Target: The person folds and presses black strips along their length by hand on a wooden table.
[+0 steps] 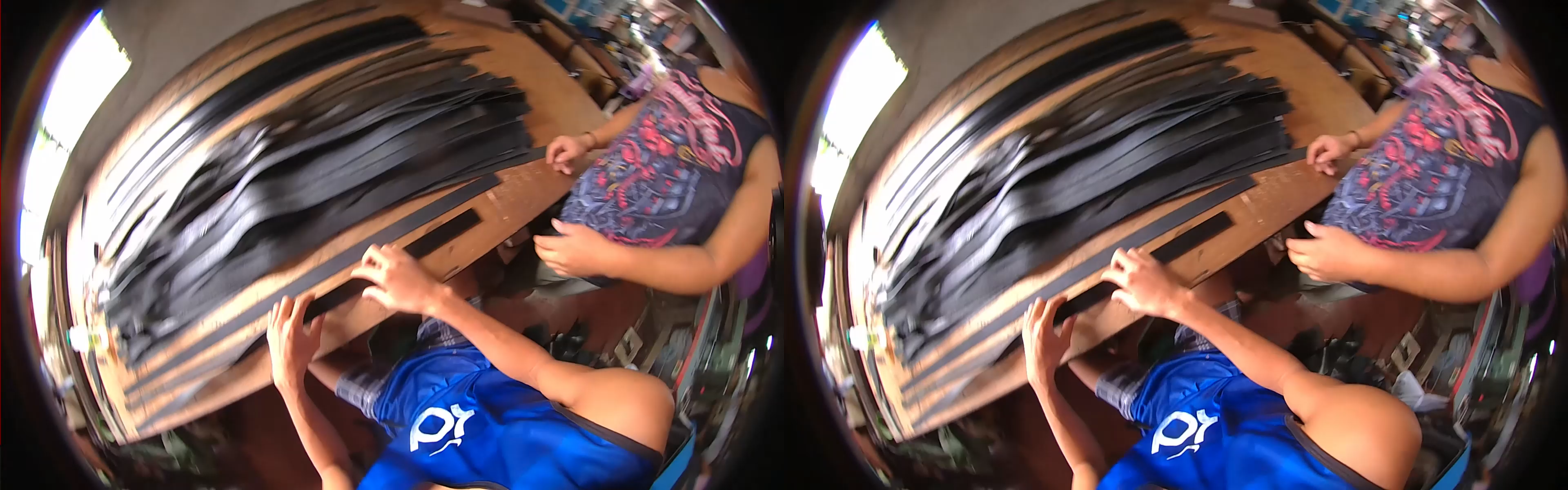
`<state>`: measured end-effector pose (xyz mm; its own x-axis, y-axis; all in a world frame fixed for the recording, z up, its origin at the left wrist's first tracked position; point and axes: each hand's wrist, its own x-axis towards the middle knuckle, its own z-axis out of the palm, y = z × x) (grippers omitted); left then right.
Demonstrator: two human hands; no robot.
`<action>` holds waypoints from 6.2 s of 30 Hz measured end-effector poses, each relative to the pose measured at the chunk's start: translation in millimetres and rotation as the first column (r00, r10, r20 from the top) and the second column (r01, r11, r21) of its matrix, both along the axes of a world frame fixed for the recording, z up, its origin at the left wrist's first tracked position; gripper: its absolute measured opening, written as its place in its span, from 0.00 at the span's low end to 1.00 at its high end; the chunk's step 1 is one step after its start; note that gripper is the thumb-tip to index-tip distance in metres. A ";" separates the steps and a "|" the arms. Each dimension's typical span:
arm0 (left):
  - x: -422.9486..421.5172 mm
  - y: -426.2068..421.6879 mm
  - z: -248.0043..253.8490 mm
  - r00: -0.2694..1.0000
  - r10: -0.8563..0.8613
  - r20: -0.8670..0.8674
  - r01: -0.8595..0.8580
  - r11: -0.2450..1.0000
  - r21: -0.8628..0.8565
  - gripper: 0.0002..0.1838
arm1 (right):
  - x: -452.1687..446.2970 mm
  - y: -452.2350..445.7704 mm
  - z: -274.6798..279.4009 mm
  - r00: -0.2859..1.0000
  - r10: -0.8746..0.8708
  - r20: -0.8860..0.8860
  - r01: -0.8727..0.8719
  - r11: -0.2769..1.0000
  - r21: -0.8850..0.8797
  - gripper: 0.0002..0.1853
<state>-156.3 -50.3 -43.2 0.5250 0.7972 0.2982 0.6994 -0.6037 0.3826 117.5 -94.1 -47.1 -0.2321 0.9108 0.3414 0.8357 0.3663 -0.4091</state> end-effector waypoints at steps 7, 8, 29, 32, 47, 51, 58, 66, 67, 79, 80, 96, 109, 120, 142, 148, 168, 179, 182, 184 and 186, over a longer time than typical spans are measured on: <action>-25.4 -4.9 19.5 0.986 0.097 -0.137 -0.091 0.995 0.044 0.22 | 17.1 -0.7 9.1 0.991 0.001 -0.130 -0.006 0.999 -0.040 0.16; -31.4 -3.8 20.6 0.979 0.121 -0.161 -0.116 0.992 0.040 0.22 | 18.4 0.0 8.3 0.987 -0.005 -0.160 -0.006 0.998 -0.070 0.17; -24.5 -0.4 44.3 0.999 0.055 -0.001 -0.055 0.998 -0.019 0.23 | 10.5 7.5 46.2 0.997 0.034 -0.074 -0.045 0.988 -0.150 0.23; 5.6 -3.3 46.0 0.999 0.037 0.018 -0.036 0.998 -0.054 0.29 | -20.8 -2.3 142.4 0.918 0.300 -0.258 -0.356 0.911 -0.208 0.24; 188.7 -109.8 125.3 0.101 -0.268 0.958 0.223 0.945 0.241 0.20 | 6.7 125.3 209.3 0.333 0.287 -0.898 -0.265 0.943 0.203 0.20; 195.0 -99.7 127.5 0.065 -0.214 0.975 0.475 0.866 0.158 0.22 | 25.4 129.0 208.4 0.250 0.246 -0.936 -0.153 0.965 0.213 0.18; 225.7 -107.4 113.5 0.177 -0.341 0.923 0.648 0.747 0.152 0.23 | 36.6 88.8 207.9 0.304 0.161 -0.939 0.195 0.954 0.227 0.07; 258.4 -138.7 83.1 0.474 -0.575 0.667 0.690 0.713 0.123 0.21 | 113.2 40.0 122.4 0.715 -0.206 -0.668 0.414 0.895 0.167 0.06; 260.0 -138.7 83.9 0.473 -0.599 0.646 0.720 0.685 0.107 0.21 | 117.1 33.7 121.6 0.736 -0.234 -0.635 0.417 0.896 0.153 0.06; 275.7 -127.8 101.7 0.342 -0.737 0.583 0.874 0.477 0.091 0.30 | 126.3 38.3 112.1 0.746 -0.212 -0.632 0.427 0.879 0.210 0.06; 269.1 -122.1 97.8 0.393 -0.721 0.571 0.849 0.523 0.076 0.29 | 125.9 37.7 112.4 0.768 -0.196 -0.609 0.414 0.878 0.240 0.06; 39.5 11.0 75.0 0.998 0.065 0.000 -0.065 0.998 -0.026 0.18 | 145.7 17.1 52.4 0.999 -0.033 -0.039 0.026 0.984 -0.179 0.26; 64.1 34.9 60.4 0.993 -0.044 -0.112 0.027 0.988 -0.151 0.30 | 129.8 41.8 48.0 0.985 0.168 -0.047 -0.175 0.956 -0.236 0.22; 59.5 26.7 68.7 0.999 -0.054 -0.006 0.052 0.981 -0.187 0.25 | 140.2 39.6 54.1 0.976 0.211 -0.059 -0.219 0.944 -0.246 0.20; 72.7 18.2 82.4 0.999 -0.030 -0.029 0.024 0.982 -0.185 0.25 | 138.5 20.1 28.9 0.995 0.092 0.035 -0.088 0.990 -0.108 0.23; 66.8 17.0 72.8 1.000 -0.004 0.031 0.010 0.982 -0.189 0.26 | 162.9 21.4 38.7 0.987 0.143 0.070 -0.132 0.981 -0.144 0.20; 80.5 7.6 100.7 0.991 0.044 -0.123 -0.077 0.958 -0.275 0.27 | 248.8 14.2 69.4 0.995 0.065 0.080 -0.038 0.954 -0.298 0.18; 80.7 9.4 99.5 0.994 0.048 -0.102 -0.076 0.955 -0.288 0.27 | 209.2 27.2 66.3 0.986 0.166 0.002 -0.158 0.943 -0.292 0.21; 81.9 10.8 96.1 0.995 0.053 -0.084 -0.075 0.959 -0.275 0.27 | 204.2 34.0 63.2 0.977 0.211 0.011 -0.199 0.936 -0.290 0.17; 82.5 12.2 93.3 0.996 0.063 -0.064 -0.077 0.964 -0.255 0.26 | 205.4 38.0 63.9 0.972 0.233 0.024 -0.215 0.929 -0.301 0.17; 81.8 13.3 92.7 0.997 0.043 -0.061 -0.056 0.970 -0.238 0.27 | 206.6 40.2 64.3 0.967 0.254 0.034 -0.231 0.921 -0.313 0.17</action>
<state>-74.6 -37.0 49.5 0.4932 0.8673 0.0672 0.7501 -0.4632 0.4720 324.1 -53.9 17.3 -0.4724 0.8808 0.0310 0.7687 0.4290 -0.4744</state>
